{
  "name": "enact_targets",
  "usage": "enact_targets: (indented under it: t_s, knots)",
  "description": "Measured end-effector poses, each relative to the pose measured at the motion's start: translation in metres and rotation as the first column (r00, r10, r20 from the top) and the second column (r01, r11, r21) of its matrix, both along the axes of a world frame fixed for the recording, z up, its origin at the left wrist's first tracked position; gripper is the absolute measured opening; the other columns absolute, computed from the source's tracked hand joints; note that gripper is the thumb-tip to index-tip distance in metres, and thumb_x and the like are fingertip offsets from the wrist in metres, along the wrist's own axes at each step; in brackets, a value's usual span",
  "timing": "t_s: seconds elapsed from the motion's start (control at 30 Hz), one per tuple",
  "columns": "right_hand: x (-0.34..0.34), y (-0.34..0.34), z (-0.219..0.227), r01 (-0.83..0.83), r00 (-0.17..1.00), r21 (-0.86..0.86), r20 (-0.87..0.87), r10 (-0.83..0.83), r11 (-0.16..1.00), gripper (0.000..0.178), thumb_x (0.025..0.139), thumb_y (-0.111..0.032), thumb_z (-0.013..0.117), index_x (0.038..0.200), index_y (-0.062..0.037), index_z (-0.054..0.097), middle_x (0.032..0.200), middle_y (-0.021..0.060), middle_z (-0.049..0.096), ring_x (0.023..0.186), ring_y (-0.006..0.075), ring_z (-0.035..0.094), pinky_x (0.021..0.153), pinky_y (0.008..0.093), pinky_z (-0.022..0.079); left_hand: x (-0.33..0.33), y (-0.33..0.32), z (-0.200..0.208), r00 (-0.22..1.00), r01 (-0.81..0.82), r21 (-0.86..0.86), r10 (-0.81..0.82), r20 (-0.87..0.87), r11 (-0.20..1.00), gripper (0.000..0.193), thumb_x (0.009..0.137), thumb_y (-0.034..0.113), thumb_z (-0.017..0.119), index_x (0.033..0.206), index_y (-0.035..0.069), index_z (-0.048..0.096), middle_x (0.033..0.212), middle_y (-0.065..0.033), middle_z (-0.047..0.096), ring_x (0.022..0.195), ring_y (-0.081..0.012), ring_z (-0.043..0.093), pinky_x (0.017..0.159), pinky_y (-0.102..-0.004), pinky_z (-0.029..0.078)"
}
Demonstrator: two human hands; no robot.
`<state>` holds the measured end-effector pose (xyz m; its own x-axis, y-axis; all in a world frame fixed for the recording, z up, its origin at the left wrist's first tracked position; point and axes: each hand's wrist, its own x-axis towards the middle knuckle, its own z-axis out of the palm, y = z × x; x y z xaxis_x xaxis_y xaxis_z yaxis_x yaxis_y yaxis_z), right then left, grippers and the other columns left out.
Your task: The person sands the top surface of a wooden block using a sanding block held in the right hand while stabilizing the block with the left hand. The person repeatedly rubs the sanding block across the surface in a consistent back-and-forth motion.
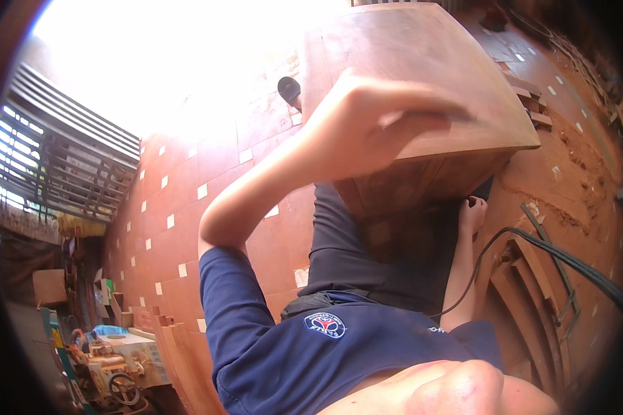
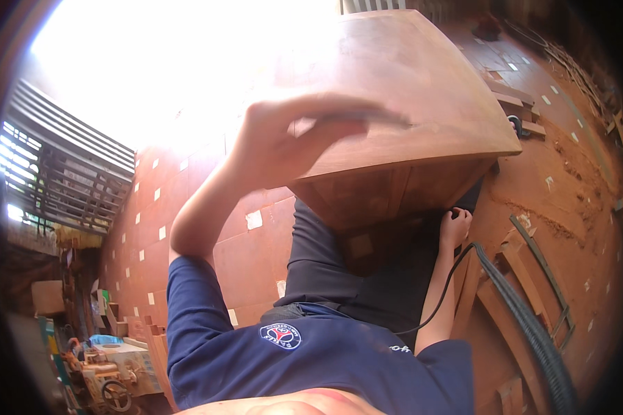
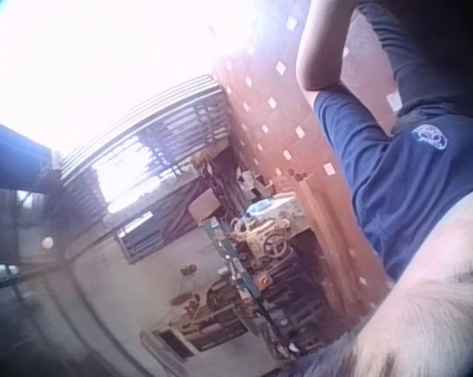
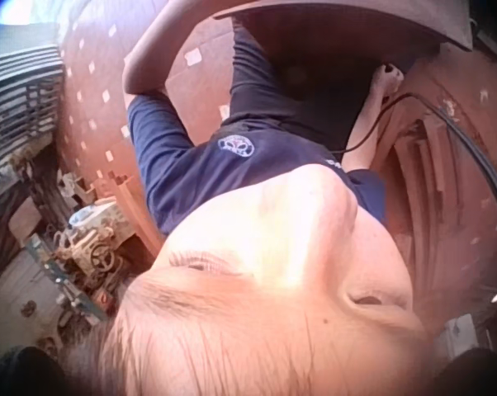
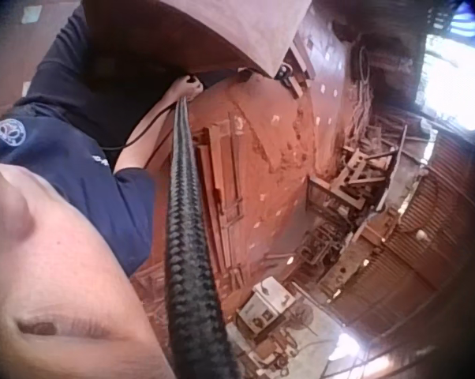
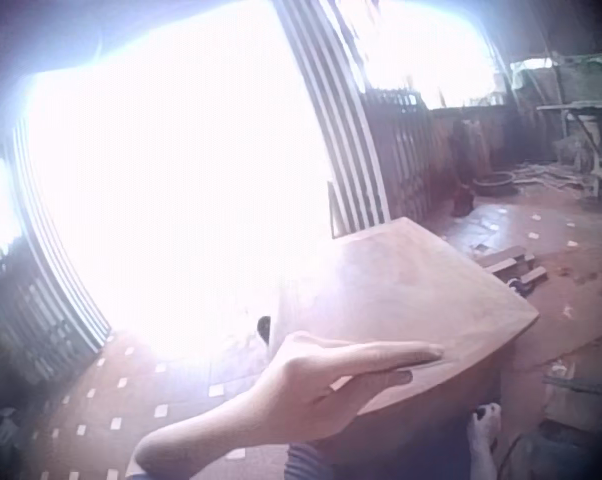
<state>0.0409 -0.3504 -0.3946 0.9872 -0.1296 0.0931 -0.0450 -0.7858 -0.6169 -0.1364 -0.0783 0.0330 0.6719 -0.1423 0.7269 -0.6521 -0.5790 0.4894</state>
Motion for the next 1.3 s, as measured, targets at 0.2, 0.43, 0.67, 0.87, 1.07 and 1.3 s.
enact_targets:
  t_s: [0.2,0.43,0.67,0.87,1.07,1.3]
  knots:
    - [0.000,0.007,0.009,-0.003,0.999,-0.033,-0.049,0.001,0.999,0.028,0.086,-0.026,0.061,0.108,-0.0131,0.072,0.133,0.0092,0.058,0.121,0.0315,0.058,0.104,0.0469,0.045,0.134,0.055,-0.031,0.957,-0.149,0.023,0.138,0.254,0.989,0.019,0.092,0.016,0.071,0.109,0.010,0.078,0.093,-0.0138,0.076,0.079,-0.0321,0.072,0.073,-0.0375,0.057]
    - [0.001,0.006,0.004,-0.022,1.000,-0.016,-0.019,0.022,1.000,0.027,0.086,-0.026,0.061,0.107,-0.0133,0.073,0.132,0.0090,0.058,0.120,0.0319,0.059,0.103,0.0462,0.046,0.152,0.059,-0.058,0.959,-0.265,0.094,0.272,-0.078,0.960,0.021,0.093,0.021,0.070,0.113,0.019,0.078,0.092,-0.0158,0.075,0.079,-0.0358,0.070,0.077,-0.0403,0.058]
    - [0.001,0.014,0.006,-0.028,0.999,-0.006,-0.027,0.028,1.000,0.026,0.087,-0.027,0.061,0.106,-0.0127,0.073,0.133,0.0095,0.058,0.120,0.0322,0.059,0.103,0.0462,0.046,0.050,0.023,-0.049,0.996,-0.056,0.039,0.058,-0.066,0.998,0.023,0.091,0.021,0.073,0.113,0.014,0.078,0.088,-0.0171,0.074,0.077,-0.0339,0.072,0.074,-0.0368,0.057]
    - [0.000,0.002,0.004,-0.012,0.999,-0.021,-0.035,0.011,1.000,0.027,0.087,-0.027,0.061,0.107,-0.0126,0.073,0.136,0.0101,0.058,0.122,0.0321,0.059,0.102,0.0461,0.047,0.001,0.004,0.001,0.956,0.017,0.031,-0.007,-0.293,0.999,0.025,0.093,0.012,0.073,0.118,0.008,0.076,0.100,-0.0086,0.079,0.086,-0.0132,0.073,0.078,-0.0281,0.057]
    - [0.001,0.005,0.006,0.017,0.999,-0.062,-0.027,-0.019,0.998,0.023,0.088,-0.027,0.062,0.103,-0.0138,0.073,0.132,0.0096,0.059,0.120,0.0312,0.059,0.102,0.0459,0.047,0.072,0.022,0.002,0.998,-0.067,-0.105,0.066,-0.013,0.992,0.022,0.090,0.012,0.075,0.111,0.006,0.076,0.100,-0.0094,0.077,0.085,-0.0168,0.071,0.077,-0.0304,0.055]
    - [-0.002,0.011,0.013,0.040,0.999,-0.092,0.003,-0.040,0.995,0.018,0.087,-0.027,0.065,0.098,-0.0143,0.073,0.128,0.0084,0.060,0.120,0.0295,0.059,0.101,0.0453,0.047,0.157,0.065,-0.053,0.989,-0.148,-0.136,0.149,-0.002,0.979,0.020,0.097,0.013,0.065,0.113,0.009,0.076,0.103,-0.0147,0.075,0.086,-0.0238,0.071,0.080,-0.0332,0.055]
